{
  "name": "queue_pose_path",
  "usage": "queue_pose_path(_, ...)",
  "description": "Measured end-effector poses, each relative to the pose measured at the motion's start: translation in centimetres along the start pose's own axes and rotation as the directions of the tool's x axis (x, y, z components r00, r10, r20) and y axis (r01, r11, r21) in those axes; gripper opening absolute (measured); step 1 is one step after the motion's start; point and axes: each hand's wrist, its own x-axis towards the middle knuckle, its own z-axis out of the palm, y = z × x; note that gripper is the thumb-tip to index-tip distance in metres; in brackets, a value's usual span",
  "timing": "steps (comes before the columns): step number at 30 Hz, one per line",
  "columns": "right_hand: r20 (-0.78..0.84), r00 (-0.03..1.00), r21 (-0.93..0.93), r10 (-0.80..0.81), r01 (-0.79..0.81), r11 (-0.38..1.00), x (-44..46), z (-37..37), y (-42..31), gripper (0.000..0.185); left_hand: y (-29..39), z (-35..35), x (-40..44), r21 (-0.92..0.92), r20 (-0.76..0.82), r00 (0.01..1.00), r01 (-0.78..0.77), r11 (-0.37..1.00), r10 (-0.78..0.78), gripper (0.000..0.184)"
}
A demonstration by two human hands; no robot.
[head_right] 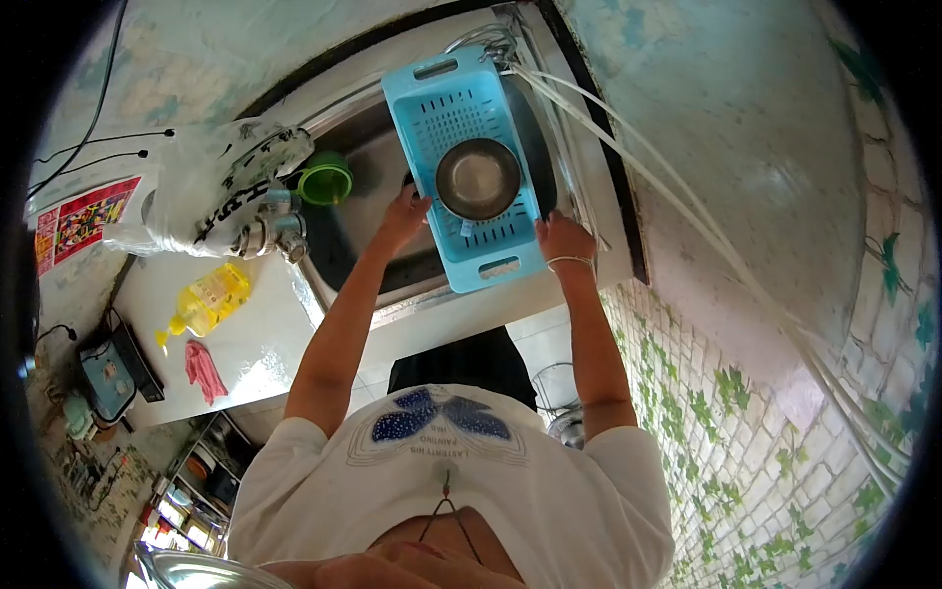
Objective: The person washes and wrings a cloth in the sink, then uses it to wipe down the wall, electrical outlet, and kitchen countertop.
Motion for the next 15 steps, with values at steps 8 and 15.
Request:
queue_pose_path(8, -0.035, 0.998, 0.455, -0.059, 0.069, 0.888, -0.2, 1.2, 0.1, 0.03, 1.7, -1.5, -2.0, -0.047, 0.013, 0.998, 0.058, 0.997, -0.057, 0.036)
queue_pose_path(15, 0.354, 0.896, 0.931, -0.27, -0.308, 0.197, -0.7, 4.5, -6.3, 0.031, 1.3, 0.4, -4.4, -0.257, 0.028, 0.999, 0.033, 0.966, -0.026, 0.034)
